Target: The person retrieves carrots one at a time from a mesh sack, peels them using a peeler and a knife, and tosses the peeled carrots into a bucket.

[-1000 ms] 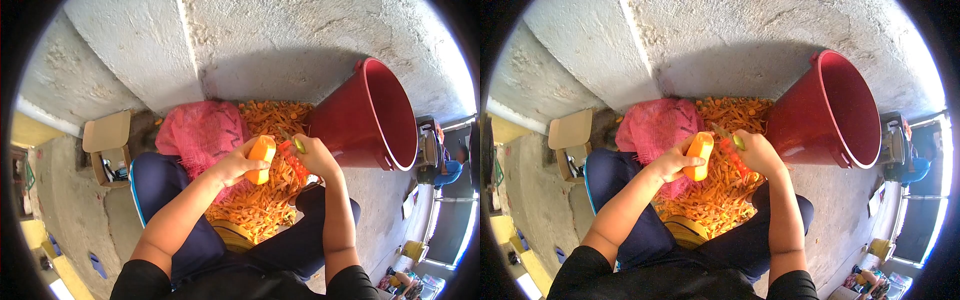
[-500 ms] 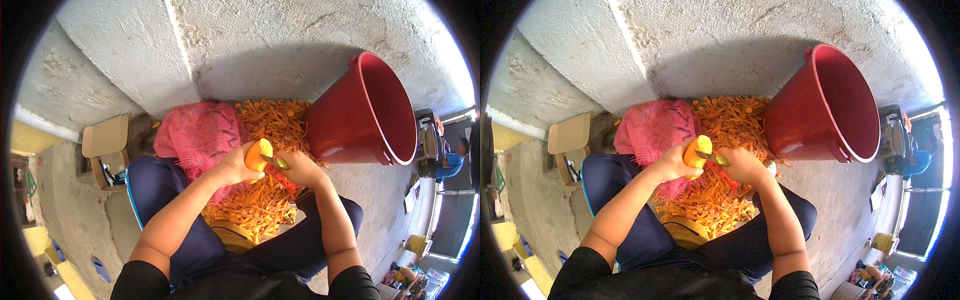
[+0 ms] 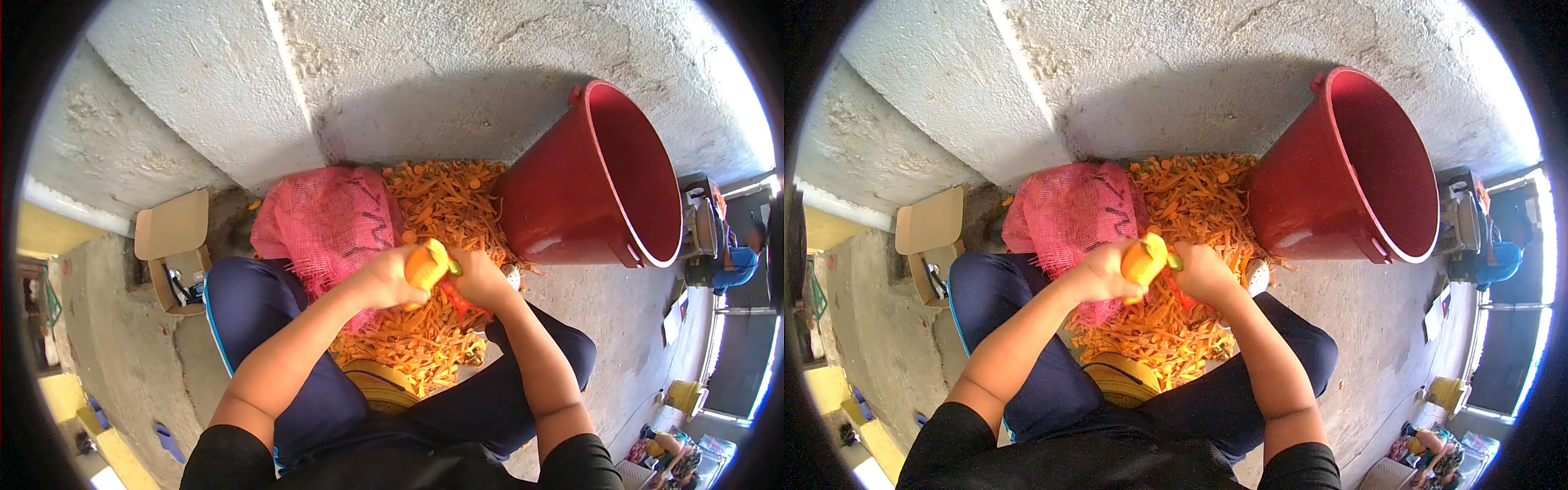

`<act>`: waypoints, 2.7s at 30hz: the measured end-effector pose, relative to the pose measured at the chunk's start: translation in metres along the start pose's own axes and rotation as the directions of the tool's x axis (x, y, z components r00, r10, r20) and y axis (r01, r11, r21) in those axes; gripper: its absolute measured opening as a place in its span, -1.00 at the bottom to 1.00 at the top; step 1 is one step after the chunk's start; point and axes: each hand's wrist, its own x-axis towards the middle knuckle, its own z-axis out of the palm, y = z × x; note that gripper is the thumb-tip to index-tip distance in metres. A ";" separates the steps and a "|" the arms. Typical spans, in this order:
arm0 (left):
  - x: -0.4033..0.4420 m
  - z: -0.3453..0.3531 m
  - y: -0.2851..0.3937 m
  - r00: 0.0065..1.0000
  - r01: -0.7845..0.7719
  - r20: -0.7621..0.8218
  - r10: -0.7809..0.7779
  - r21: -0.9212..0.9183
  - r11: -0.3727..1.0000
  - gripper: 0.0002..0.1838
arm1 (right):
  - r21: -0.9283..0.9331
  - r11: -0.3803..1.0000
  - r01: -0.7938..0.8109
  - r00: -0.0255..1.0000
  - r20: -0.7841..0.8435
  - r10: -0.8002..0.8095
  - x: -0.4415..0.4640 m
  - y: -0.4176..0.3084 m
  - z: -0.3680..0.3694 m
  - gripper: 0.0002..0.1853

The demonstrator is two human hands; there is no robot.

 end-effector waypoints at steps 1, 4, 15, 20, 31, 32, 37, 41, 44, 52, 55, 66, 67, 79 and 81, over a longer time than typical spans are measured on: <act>-0.001 0.005 -0.003 0.987 -0.031 0.153 0.058 -0.173 0.984 -0.50 | 0.025 1.000 0.017 1.000 -0.016 -0.017 0.005 0.007 0.002 -0.77; -0.011 0.033 0.021 0.880 -0.155 0.447 0.159 -0.048 0.987 -0.45 | -0.149 0.975 -0.166 0.985 0.030 0.172 0.022 0.024 0.012 -0.76; -0.001 0.016 0.004 0.984 -0.157 0.039 0.173 -0.261 0.952 -0.45 | 0.128 0.991 -0.045 0.999 0.005 0.045 0.025 0.017 0.003 -0.70; 0.010 0.005 -0.001 0.958 -0.240 -0.255 0.128 -0.480 0.844 -0.49 | 0.317 0.933 -0.168 0.983 -0.023 0.184 0.022 0.012 0.008 -0.72; 0.016 -0.002 0.009 0.743 -0.454 -0.381 0.550 0.317 0.833 -0.43 | 0.963 -0.147 -0.228 0.948 0.253 0.191 0.013 0.000 0.029 -0.73; 0.015 -0.007 0.009 0.792 -0.422 -0.400 0.461 0.186 0.887 -0.44 | 0.972 -0.106 -0.210 0.947 0.229 0.227 0.012 -0.003 0.020 -0.73; 0.012 -0.027 0.004 0.888 -0.344 -0.363 0.281 -0.121 0.931 -0.52 | 0.992 0.017 -0.125 0.948 0.115 0.298 0.010 -0.004 0.002 -0.76; 0.006 -0.037 0.004 0.930 -0.176 -0.319 0.180 0.042 0.984 -0.51 | 0.994 0.051 -0.095 0.929 0.070 0.363 0.008 -0.007 -0.002 -0.79; 0.004 -0.032 0.004 0.948 -0.155 -0.259 0.184 0.128 0.980 -0.45 | 0.987 0.114 -0.115 0.917 0.062 0.393 0.005 -0.014 -0.007 -0.80; 0.002 -0.024 0.005 0.945 -0.060 -0.256 0.204 0.479 0.876 -0.50 | 0.535 0.843 0.055 0.981 -0.188 0.055 -0.015 -0.030 -0.020 -0.80; 0.006 -0.022 0.006 0.920 -0.118 -0.323 0.220 0.306 0.945 -0.53 | 0.312 0.948 0.064 0.960 -0.279 0.028 -0.019 -0.037 -0.020 -0.77; 0.008 -0.018 0.015 0.891 -0.129 -0.376 0.257 0.331 0.935 -0.53 | 0.019 0.993 -0.117 0.992 -0.053 0.118 -0.021 -0.034 -0.018 -0.76; 0.008 -0.017 0.017 0.891 -0.128 -0.375 0.256 0.333 0.934 -0.53 | 0.028 0.994 -0.105 0.993 -0.048 0.106 -0.020 -0.032 -0.018 -0.76; 0.011 -0.014 0.004 0.917 -0.246 -0.253 0.308 0.249 0.937 -0.52 | 0.103 0.992 -0.079 0.997 -0.004 0.079 -0.019 -0.037 -0.019 -0.81; 0.012 -0.013 0.000 0.927 -0.240 -0.238 0.289 0.212 0.947 -0.51 | 0.124 0.989 -0.085 0.996 -0.008 0.087 -0.019 -0.037 -0.018 -0.81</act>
